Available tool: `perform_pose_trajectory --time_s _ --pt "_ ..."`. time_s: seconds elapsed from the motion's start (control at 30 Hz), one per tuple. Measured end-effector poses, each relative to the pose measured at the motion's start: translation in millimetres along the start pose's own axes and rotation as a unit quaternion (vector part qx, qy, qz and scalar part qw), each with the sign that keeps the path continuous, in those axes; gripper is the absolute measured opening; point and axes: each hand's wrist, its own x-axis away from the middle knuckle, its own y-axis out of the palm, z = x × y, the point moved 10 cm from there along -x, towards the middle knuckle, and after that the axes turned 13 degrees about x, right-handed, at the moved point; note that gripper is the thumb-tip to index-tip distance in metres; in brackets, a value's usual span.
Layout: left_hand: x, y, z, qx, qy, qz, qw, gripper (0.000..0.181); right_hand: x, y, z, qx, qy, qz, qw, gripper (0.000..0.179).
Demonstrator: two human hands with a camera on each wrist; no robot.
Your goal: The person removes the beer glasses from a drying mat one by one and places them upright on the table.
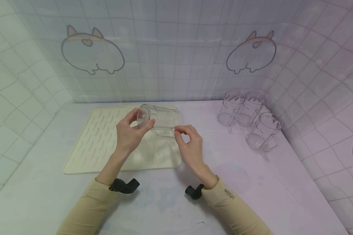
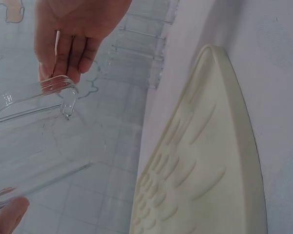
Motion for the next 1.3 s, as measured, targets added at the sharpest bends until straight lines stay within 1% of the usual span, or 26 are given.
perform_pose_trajectory --time_s 0.17,0.3,0.43,0.5,0.6,0.7,0.83,0.9,1.03,1.23,1.27,1.3 --pt "-0.1 -1.4 0.0 0.024 0.002 0.001 0.9997 0.056 0.1 1 4 0.002 0.011 -0.006 0.9999 0.016" --pt "-0.5 -3.7 2.0 0.023 0.006 0.007 0.9997 0.056 0.3 4 10 0.011 0.019 -0.013 0.9997 0.016" --pt "-1.0 -6.5 4.5 0.021 0.013 0.016 0.9996 0.056 0.4 7 12 0.006 0.047 -0.04 0.9981 0.018" --pt "-1.4 -7.3 6.4 0.02 0.022 0.019 0.9994 0.054 0.5 11 15 -0.001 0.062 -0.057 0.9965 0.019" --pt "-1.4 -7.8 7.2 0.02 0.029 0.02 0.9991 0.052 1.1 15 19 -0.021 0.09 -0.081 0.9924 0.021" --pt "-1.7 -8.3 6.5 0.025 0.032 0.022 0.9989 0.051 1.2 26 35 -0.053 0.114 -0.106 0.9863 0.024" --pt "-1.2 -8.0 6.4 0.041 0.035 0.021 0.9983 0.05 2.5 42 55 -0.093 0.135 -0.14 0.9764 0.031" --pt "-1.0 -7.5 6.9 0.042 0.04 0.019 0.9981 0.051 3.5 47 59 -0.103 0.141 -0.153 0.9727 0.034" --pt "-0.8 -5.8 6.8 0.033 0.047 0.014 0.9982 0.052 4.6 50 62 -0.12 0.157 -0.159 0.9674 0.036" --pt "0.1 -3.7 6.6 0.025 0.046 0.004 0.9986 0.054 5.7 49 66 -0.146 0.183 -0.156 0.9597 0.037" --pt "1.4 -3.2 11.5 0.025 0.041 0.001 0.9988 0.054 5.5 48 66 -0.148 0.185 -0.154 0.9592 0.037" --pt "1.4 -2.8 11.2 0.025 0.041 0.0 0.9989 0.054 5.2 47 67 -0.149 0.188 -0.152 0.959 0.036"
